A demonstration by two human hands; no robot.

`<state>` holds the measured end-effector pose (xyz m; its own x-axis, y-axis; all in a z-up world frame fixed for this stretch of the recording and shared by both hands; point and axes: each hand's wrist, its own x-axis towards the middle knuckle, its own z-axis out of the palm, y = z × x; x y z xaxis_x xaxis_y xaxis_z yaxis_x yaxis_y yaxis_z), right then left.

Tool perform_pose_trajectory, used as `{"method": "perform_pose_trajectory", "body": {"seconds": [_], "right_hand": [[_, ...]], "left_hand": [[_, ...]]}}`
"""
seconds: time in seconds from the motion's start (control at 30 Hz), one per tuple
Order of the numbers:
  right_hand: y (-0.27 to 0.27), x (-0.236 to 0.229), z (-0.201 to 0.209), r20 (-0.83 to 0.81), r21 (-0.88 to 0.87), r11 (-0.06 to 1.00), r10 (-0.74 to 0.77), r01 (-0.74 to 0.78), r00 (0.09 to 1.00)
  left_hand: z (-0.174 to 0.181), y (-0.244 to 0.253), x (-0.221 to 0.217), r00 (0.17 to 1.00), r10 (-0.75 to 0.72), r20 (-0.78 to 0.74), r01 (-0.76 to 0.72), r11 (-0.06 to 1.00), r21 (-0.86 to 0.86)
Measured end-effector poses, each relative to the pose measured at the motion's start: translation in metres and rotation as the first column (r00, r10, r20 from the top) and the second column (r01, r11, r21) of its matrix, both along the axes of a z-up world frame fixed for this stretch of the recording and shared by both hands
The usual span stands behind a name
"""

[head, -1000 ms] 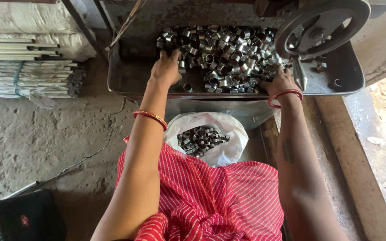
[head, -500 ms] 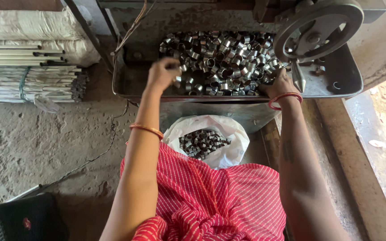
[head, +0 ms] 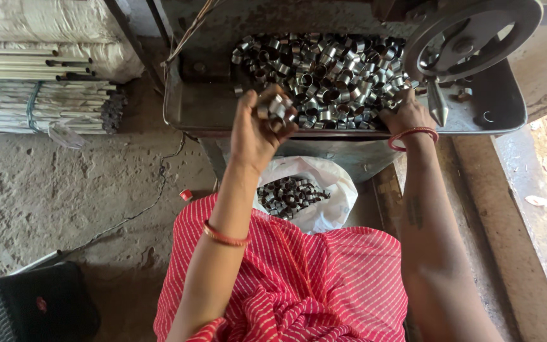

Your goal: The person sits on the floor and repeatedly picks small metal caps from a tray, places them into a white cloth bag on their lap, and occasionally returns some to the tray. The person handles the caps by hand without using tools.

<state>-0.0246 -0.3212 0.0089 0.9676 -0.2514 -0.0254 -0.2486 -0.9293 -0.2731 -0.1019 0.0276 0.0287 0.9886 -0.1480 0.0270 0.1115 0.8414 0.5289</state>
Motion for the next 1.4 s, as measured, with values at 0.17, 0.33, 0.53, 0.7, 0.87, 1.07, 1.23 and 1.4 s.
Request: {"method": "perform_pose_trajectory", "body": {"seconds": [0.17,0.33,0.53,0.7,0.87,1.07,1.23,1.4], "right_hand": [[-0.007,0.006,-0.011,0.041,0.068,0.993,-0.095,0.092,0.995],[-0.014,0.009,-0.006,0.104,0.483,0.854,-0.274,0.192,0.956],[-0.034,0.000,0.012,0.125,0.787,0.604,-0.353,0.124,0.927],[-0.028,-0.029,0.025,0.009,0.970,-0.221,-0.393,-0.104,0.920],[0.050,-0.107,0.002,0.215,0.863,-0.426,-0.179,-0.273,0.960],[0.138,-0.153,-0.037,-0.064,0.652,-0.745,0.131,0.141,0.989],[0.151,-0.164,-0.079,-0.250,0.588,-0.745,0.205,0.317,0.946],[0.165,-0.176,-0.124,-0.019,0.548,-0.809,0.242,0.213,0.970]], "left_hand": [[-0.005,-0.007,-0.030,0.993,-0.115,0.008,0.115,0.992,-0.044],[-0.021,-0.008,-0.047,0.983,-0.115,-0.145,0.116,0.993,-0.001],[-0.046,-0.011,-0.057,0.981,-0.074,-0.177,0.078,0.997,0.018],[-0.060,-0.018,-0.060,0.954,-0.028,-0.299,0.045,0.998,0.051],[-0.061,-0.029,-0.063,0.941,-0.016,-0.337,0.057,0.992,0.113],[-0.059,-0.038,-0.070,0.954,0.036,-0.296,0.104,0.890,0.445],[-0.077,-0.034,-0.077,0.977,0.035,0.210,-0.209,0.344,0.915],[-0.099,-0.050,-0.090,0.899,0.305,0.313,-0.383,0.207,0.900]]}}
